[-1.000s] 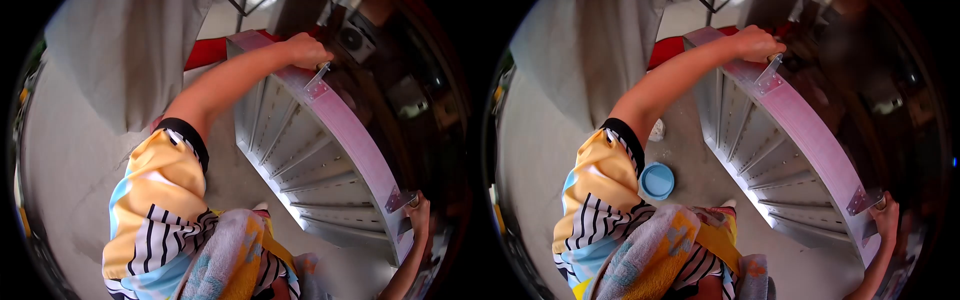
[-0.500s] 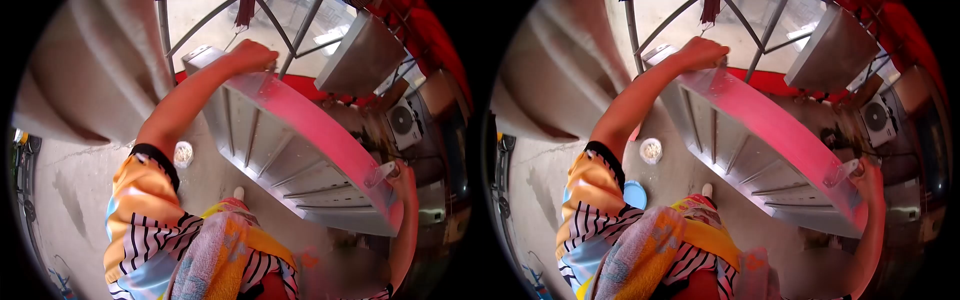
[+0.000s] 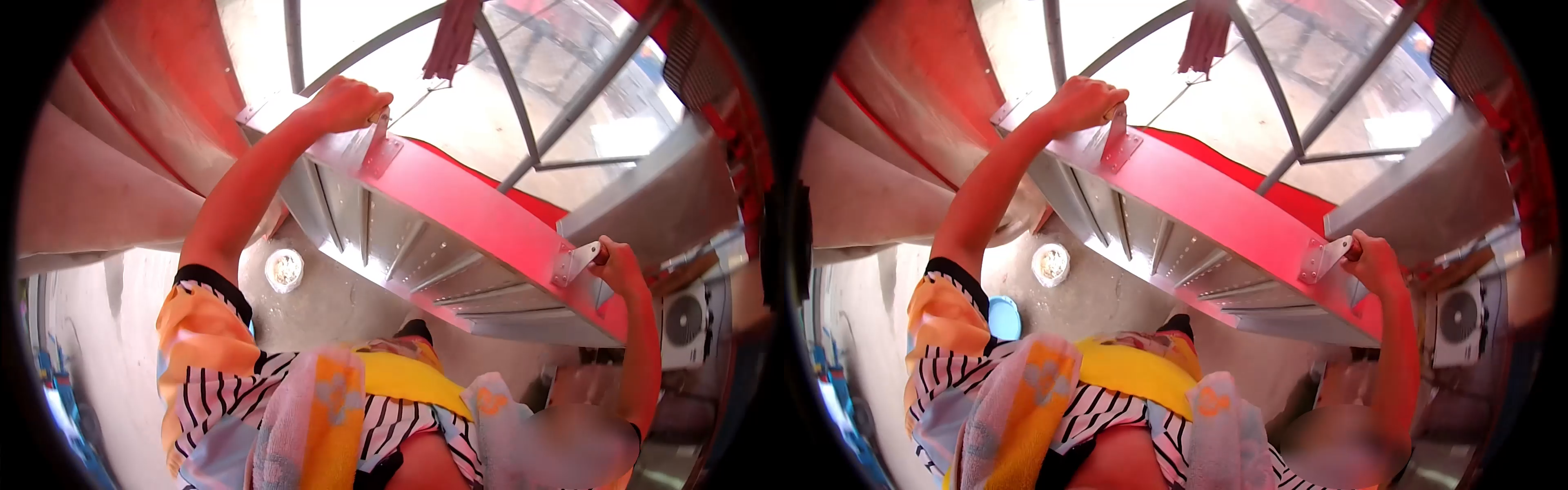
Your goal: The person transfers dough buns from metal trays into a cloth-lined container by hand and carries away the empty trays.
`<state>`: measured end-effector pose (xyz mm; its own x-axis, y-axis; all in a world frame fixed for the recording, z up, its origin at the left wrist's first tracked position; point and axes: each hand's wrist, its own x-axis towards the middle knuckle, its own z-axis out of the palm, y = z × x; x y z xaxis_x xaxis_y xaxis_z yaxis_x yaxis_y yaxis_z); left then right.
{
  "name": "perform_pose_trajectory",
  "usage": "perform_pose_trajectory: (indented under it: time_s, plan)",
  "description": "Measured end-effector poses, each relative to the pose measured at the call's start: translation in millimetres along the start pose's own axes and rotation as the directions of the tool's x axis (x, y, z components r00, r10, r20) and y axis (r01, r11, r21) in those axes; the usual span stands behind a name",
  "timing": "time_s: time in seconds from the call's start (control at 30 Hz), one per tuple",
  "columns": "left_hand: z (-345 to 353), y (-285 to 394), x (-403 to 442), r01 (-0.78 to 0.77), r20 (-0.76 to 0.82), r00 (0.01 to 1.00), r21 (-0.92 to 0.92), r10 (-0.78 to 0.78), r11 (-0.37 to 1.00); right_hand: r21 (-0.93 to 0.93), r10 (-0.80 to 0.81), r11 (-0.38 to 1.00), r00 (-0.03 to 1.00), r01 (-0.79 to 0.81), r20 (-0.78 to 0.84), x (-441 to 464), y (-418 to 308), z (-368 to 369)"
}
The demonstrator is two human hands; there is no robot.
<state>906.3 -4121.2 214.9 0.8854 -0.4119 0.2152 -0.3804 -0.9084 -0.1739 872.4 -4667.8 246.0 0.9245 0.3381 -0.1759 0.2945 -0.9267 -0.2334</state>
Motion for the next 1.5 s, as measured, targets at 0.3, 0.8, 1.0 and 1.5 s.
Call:
perform_pose_trajectory:
  time_s: [0.3,0.8,1.0,1.5]
  plan:
    - [79,-63,103,0.169,0.152,0.975,-0.03,-0.163,0.985,0.07,-0.15,0.988,0.977,0.141,0.149,229,63,6]
    - [119,-5,27,0.251,-0.448,0.827,-0.247,-0.34,0.936,-0.263,-0.453,0.885,0.84,0.384,-0.297,306,94,33]
    - [175,194,-244,0.753,-0.038,0.573,-0.371,-0.819,0.544,0.651,-0.568,0.458,0.763,0.606,-0.31,234,-10,166]
    - [46,930,-457,-0.64,0.115,-0.756,-0.33,0.644,-0.693,0.851,-0.748,-0.043,-0.581,0.524,0.32,-76,-485,371]
